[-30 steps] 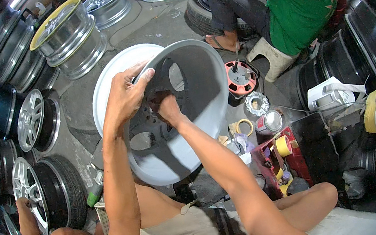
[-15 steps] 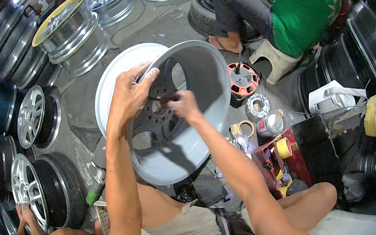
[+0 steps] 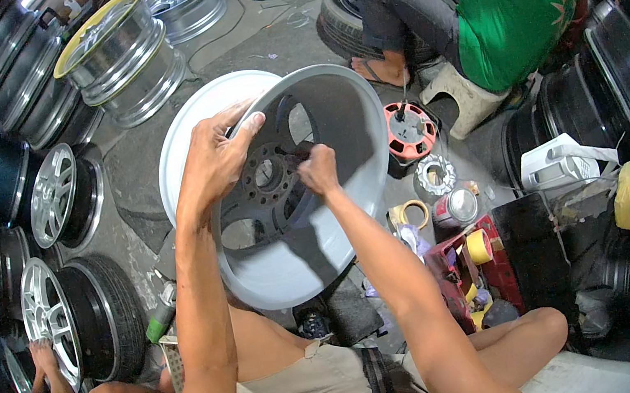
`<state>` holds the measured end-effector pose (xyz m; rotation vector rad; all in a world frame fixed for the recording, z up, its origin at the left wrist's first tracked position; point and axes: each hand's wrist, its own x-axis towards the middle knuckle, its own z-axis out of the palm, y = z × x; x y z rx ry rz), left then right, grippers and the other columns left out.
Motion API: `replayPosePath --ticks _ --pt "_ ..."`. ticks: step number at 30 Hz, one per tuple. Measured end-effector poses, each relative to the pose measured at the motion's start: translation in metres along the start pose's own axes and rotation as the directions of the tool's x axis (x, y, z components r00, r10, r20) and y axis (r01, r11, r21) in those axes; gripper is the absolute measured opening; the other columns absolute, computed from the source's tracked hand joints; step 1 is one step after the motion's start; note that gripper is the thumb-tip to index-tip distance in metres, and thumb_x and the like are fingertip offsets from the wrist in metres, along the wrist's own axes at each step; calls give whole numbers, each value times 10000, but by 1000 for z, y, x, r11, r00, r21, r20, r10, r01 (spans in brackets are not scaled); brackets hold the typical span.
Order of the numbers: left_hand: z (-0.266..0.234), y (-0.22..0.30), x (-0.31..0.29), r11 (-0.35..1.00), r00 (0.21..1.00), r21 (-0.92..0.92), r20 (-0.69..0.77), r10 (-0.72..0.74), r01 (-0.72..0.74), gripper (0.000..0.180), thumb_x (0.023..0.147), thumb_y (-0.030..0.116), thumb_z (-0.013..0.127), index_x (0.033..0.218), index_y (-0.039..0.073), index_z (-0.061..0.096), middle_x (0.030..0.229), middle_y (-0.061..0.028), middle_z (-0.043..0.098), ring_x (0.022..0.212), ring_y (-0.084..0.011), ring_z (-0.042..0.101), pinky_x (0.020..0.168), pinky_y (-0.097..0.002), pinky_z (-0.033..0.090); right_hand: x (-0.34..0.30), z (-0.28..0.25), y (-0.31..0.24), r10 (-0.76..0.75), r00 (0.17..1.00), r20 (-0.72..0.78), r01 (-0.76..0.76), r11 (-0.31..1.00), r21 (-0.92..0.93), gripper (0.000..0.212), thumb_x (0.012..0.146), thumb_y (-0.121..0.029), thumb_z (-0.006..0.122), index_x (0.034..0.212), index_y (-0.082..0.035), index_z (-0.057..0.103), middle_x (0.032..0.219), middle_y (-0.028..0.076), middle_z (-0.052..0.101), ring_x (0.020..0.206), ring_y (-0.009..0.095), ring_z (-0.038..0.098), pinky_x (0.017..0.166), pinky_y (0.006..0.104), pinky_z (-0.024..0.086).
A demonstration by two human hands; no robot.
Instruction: The person sits on the floor in a workshop and sands a white car wheel rim using a sanding block. They rotate the wheel to sand different sections of the spokes and rim, occasionally flipping it over to work on the back side.
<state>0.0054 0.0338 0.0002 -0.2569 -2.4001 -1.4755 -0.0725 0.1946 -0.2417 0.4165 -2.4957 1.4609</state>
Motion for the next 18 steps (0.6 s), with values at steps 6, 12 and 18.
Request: replayPosePath --ticks 6,12,18 --pt "2 0 3 998 999 -56 23 -23 24 327 926 177 637 1188 -8 696 1061 -184 745 898 -229 692 835 -349 525 23 -3 -28 -254 964 85 262 960 -97 240 801 -162 736 961 16 727 851 161 743 759 305 713 719 384 548" --pt "-32 -25 7 990 994 -99 30 -102 104 357 956 249 669 1178 -28 701 986 -72 735 894 -133 631 834 -301 501 -43 -89 -30 224 896 382 -352 884 308 158 854 -112 744 941 19 739 799 91 739 734 135 708 700 273 551" --pt "-49 -60 41 994 994 11 2 -110 110 385 966 272 664 1256 21 687 887 -2 665 796 -84 544 748 -261 458 -103 -187 -5 353 867 350 -447 863 236 183 888 -125 734 966 40 710 829 84 728 737 143 704 684 272 539"
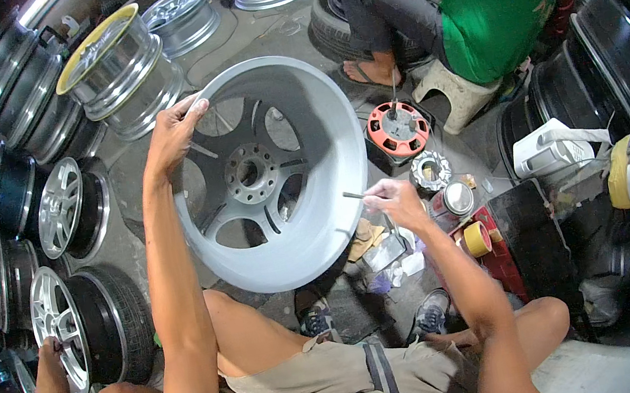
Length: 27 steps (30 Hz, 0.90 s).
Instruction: The person sits on the floor in a workshop and sands a white car wheel rim using a sanding block. They rotate the wheel to sand different sections of the spokes and rim, occasionally flipping it over to work on the back side.
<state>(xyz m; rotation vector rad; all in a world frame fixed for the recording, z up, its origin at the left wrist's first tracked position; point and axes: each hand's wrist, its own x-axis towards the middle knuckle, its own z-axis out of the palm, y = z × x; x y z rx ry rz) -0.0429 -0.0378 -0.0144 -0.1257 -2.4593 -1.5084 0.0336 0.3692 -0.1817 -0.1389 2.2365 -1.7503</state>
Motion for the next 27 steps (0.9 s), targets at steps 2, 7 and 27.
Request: replayPosePath --ticks 2,7,27 --pt "1 -9 2 999 999 -25 -26 30 -31 388 965 278 662 1256 23 688 851 2 658 772 -89 543 732 -272 465 -11 -15 -2 19 1000 23 -19 1000 1 183 893 -123 730 966 43 709 824 83 726 732 141 702 674 272 535" --pt "34 19 -21 999 998 34 -65 23 -20 394 950 268 640 1256 21 677 851 -80 722 804 -121 609 747 -305 484 -59 -53 18 152 973 175 -109 967 -232 155 910 -112 701 951 37 713 798 85 719 714 126 692 662 277 533" --pt "146 108 -87 786 838 334 379 394 -520 364 968 177 565 1250 -46 622 1242 -256 638 1117 -429 624 981 -443 480 -148 -115 10 -179 983 48 169 760 -627 280 861 -237 702 1052 -37 746 1013 206 722 924 362 697 841 422 542"
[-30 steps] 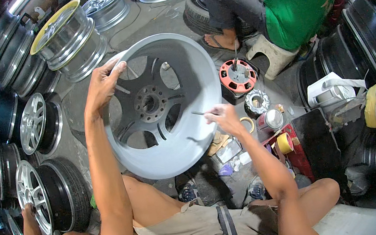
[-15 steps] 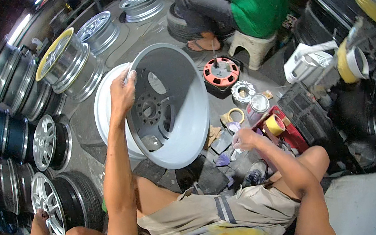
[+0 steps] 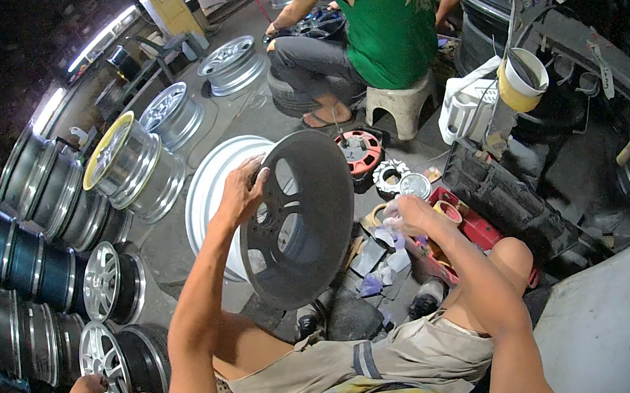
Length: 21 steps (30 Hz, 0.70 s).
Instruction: The person sits on the floor in a workshop and sands a white car wheel rim using a sanding block. They rotate the wheel to sand different sections of the spokes and rim, occasionally flipping it over to work on the back side.
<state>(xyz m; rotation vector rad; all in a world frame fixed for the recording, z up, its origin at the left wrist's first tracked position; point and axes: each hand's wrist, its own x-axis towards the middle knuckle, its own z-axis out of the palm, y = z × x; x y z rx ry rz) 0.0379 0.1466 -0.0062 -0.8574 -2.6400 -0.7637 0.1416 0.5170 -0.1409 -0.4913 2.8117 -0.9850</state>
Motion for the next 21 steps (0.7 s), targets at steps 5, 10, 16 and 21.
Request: replayPosePath --ticks 5,10,16,21 --pt "-18 8 -8 999 990 4 129 54 -54 340 999 224 567 1246 7 653 1283 -188 653 1124 -379 641 974 -425 493 5 -51 -28 -70 989 -128 76 996 43 318 875 -293 714 1053 -30 743 979 171 731 849 295 706 782 382 543" --pt "-1 24 -23 945 940 -43 98 326 -323 291 980 199 599 1180 6 683 1251 -175 668 1187 -371 609 1036 -448 467 -9 -95 -29 65 988 -140 -64 998 10 321 890 -303 712 1077 -45 744 934 159 738 843 224 701 778 355 541" --pt "20 48 -41 947 939 10 126 319 -323 292 995 240 580 1144 27 711 1274 -172 652 1284 -362 535 1096 -451 415 -18 -79 -26 156 987 -30 -151 979 139 304 895 -237 693 1108 -24 734 910 134 753 814 194 700 780 352 544" --pt "-12 32 24 984 970 -13 168 175 -176 257 997 231 581 981 49 762 1191 -133 702 1147 -311 629 996 -437 480 4 -67 -9 90 994 -54 -96 990 -105 313 861 -275 710 1042 -21 738 958 199 736 886 334 719 816 409 551"
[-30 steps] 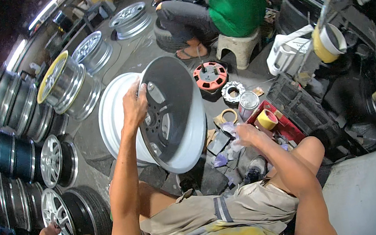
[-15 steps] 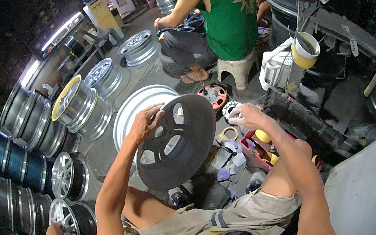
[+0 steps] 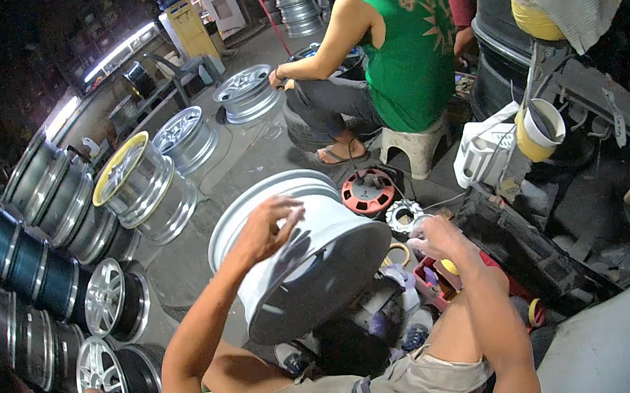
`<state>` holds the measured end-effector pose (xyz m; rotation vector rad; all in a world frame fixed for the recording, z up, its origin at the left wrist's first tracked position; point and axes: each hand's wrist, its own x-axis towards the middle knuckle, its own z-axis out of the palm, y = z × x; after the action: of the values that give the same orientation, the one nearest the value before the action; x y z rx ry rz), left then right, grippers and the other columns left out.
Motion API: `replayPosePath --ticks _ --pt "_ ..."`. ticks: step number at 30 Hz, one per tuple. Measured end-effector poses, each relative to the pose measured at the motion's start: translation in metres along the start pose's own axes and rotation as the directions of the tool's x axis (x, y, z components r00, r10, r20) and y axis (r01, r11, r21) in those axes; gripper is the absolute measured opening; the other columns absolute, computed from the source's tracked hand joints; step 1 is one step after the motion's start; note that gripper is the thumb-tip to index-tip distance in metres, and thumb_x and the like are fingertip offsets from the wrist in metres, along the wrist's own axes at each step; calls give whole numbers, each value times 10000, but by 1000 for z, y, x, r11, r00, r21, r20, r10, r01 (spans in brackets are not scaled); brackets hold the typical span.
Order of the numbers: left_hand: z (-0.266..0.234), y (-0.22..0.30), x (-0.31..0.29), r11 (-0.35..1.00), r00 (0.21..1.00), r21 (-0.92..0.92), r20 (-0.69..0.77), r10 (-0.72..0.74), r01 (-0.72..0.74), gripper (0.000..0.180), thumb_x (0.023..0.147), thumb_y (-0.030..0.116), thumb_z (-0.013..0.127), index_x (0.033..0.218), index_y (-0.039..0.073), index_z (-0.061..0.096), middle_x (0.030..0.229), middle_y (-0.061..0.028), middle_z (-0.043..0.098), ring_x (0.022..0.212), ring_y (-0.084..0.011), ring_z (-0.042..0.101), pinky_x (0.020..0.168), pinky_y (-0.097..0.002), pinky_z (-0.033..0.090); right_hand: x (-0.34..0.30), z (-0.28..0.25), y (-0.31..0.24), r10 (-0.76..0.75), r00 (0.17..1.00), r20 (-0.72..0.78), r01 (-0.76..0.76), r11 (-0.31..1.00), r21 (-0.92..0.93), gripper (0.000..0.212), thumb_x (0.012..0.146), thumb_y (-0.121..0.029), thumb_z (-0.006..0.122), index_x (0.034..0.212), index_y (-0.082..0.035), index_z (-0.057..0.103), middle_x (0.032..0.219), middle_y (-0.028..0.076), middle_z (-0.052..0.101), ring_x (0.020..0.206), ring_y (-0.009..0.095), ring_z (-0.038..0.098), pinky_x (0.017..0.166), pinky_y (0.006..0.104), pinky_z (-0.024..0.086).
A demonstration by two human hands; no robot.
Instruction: The person sits on the floor in a workshop and sands a white car wheel rim using a sanding block. They rotate the wheel to sand different sections of the spokes and rim, occasionally flipping it over to work on the back side.
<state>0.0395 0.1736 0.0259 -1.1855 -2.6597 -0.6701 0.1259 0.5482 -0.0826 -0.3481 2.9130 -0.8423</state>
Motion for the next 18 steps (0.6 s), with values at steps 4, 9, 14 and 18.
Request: replayPosePath --ticks 4,9,14,18 --pt "-22 -65 57 975 978 116 -110 -175 188 282 965 293 622 1035 52 751 1029 -175 735 932 -354 692 873 -440 533 26 -1 -34 -73 990 -119 88 988 123 303 850 -266 703 1006 -7 735 948 217 721 896 375 700 820 434 543" --pt "-23 -124 101 851 860 154 17 -510 502 521 920 502 623 1113 30 732 963 -241 732 927 -382 717 858 -455 552 34 -5 -62 -111 993 -44 118 969 218 305 864 -231 686 1035 18 726 951 236 714 933 387 690 849 441 534" --pt "50 -148 119 758 753 374 198 -628 534 647 882 651 579 1018 48 770 1019 -226 731 989 -387 701 888 -467 547 30 -8 -33 -66 998 -24 69 989 130 295 859 -222 683 1043 3 735 989 247 709 950 403 681 860 455 529" --pt "83 -130 122 676 779 490 -10 -627 551 659 854 674 601 920 43 780 957 -220 737 934 -380 718 825 -464 560 33 -12 -24 -75 994 -75 84 988 131 318 873 -248 696 1043 18 732 975 206 729 893 374 688 821 425 533"
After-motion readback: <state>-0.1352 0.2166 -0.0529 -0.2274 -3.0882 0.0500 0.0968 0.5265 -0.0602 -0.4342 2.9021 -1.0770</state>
